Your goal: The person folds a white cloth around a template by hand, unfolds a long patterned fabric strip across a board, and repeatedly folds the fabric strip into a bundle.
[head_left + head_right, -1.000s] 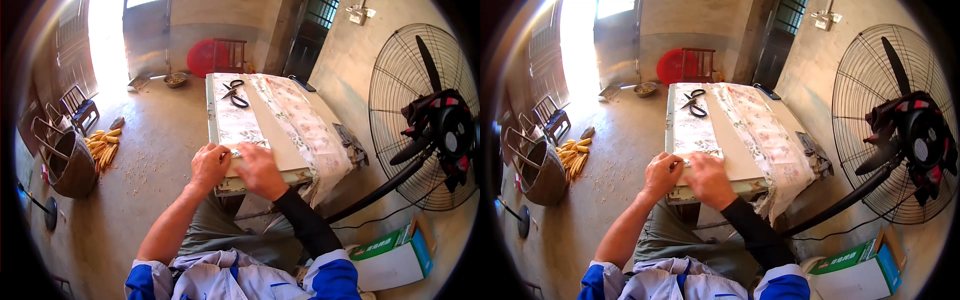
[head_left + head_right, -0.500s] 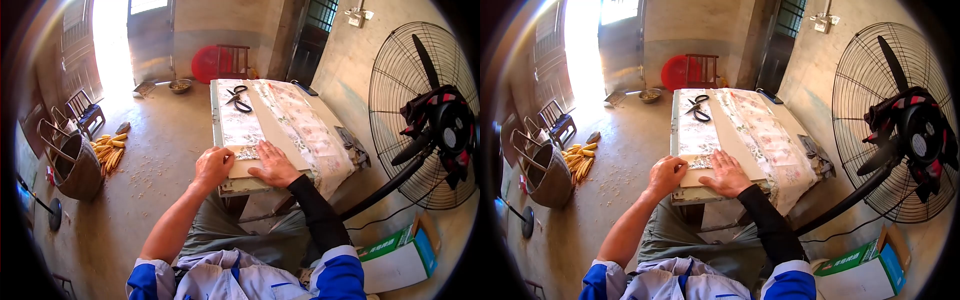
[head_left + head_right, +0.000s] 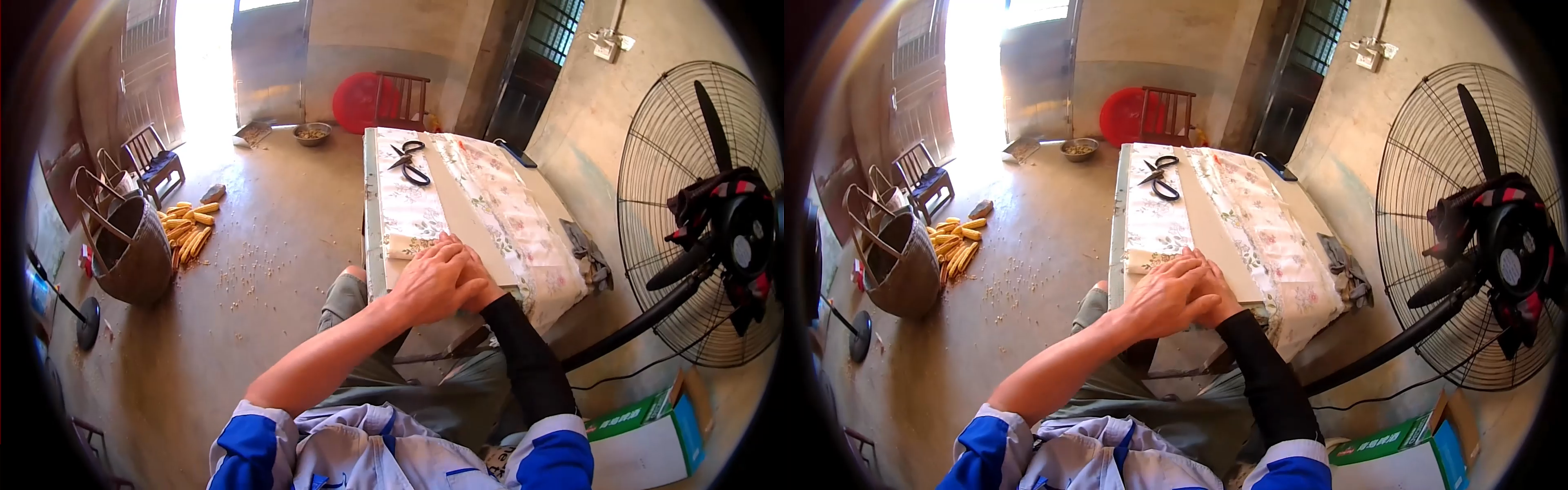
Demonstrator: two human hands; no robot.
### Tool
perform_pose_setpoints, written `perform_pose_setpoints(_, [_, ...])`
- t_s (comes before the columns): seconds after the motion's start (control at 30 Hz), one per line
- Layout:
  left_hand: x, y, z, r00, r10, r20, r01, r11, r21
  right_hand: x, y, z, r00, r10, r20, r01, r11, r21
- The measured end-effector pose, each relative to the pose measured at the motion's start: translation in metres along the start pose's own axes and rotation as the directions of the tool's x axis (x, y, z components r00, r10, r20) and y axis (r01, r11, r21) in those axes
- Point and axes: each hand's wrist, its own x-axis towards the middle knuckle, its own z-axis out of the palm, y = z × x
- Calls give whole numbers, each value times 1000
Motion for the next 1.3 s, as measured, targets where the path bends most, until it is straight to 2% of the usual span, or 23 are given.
perform_pose_setpoints(0.07, [8,-17,15,997,-62,34,59,994,88,4,-5,-11,994,71,86,-92,958,273])
perform_pose_setpoints(0.1, [10,-24,11,986,-125,110,123,992,30,1,-9,-26,992,78,102,-103,958,267])
perform_pose_setpoints(0.2, [10,-27,-2,943,-254,213,220,960,170,1,-15,-34,985,135,106,-161,939,304])
perform_pose_setpoints(0.23, [10,-26,-11,927,-266,266,227,959,168,2,-16,-37,983,147,109,-174,933,316])
perform_pose_setpoints(0.3, [4,-36,-13,932,-251,262,175,944,279,0,-19,-47,985,137,104,-162,944,288])
perform_pose_setpoints(0.37, [-6,-45,-18,936,-233,264,124,920,372,-3,-19,-43,992,119,31,-123,954,274])
perform_pose_setpoints(0.4, [-12,-50,-23,937,-229,263,122,922,367,-1,-20,-45,994,107,-7,-101,959,265])
perform_pose_setpoints(0.5, [-28,-59,-33,939,-222,264,121,928,351,5,-25,-50,974,201,104,-225,914,336])
perform_pose_setpoints(0.6, [-37,-60,-43,938,-190,291,68,922,382,4,-24,-50,977,199,82,-215,910,353])
perform_pose_setpoints(0.8, [-36,-52,-48,918,-219,331,69,910,409,4,-31,-57,968,246,51,-248,897,366])
perform_pose_setpoints(0.9, [-36,-53,-48,918,-217,332,72,914,399,12,-49,-56,990,124,-65,-90,918,387])
perform_pose_setpoints(1.03, [-40,-70,-43,920,-164,357,0,909,416,18,-91,-59,974,84,-209,29,874,485])
perform_pose_setpoints(1.13, [-40,-67,-44,921,-175,349,8,902,432,6,-91,-60,973,113,-199,-8,887,461])
perform_pose_setpoints(1.17, [-41,-65,-42,940,-165,299,30,912,408,-2,-89,-64,987,117,-112,-53,889,455])
perform_pose_setpoints(1.3, [-40,-60,-43,948,-158,276,29,907,420,-27,-61,-63,981,192,-33,-167,918,360])
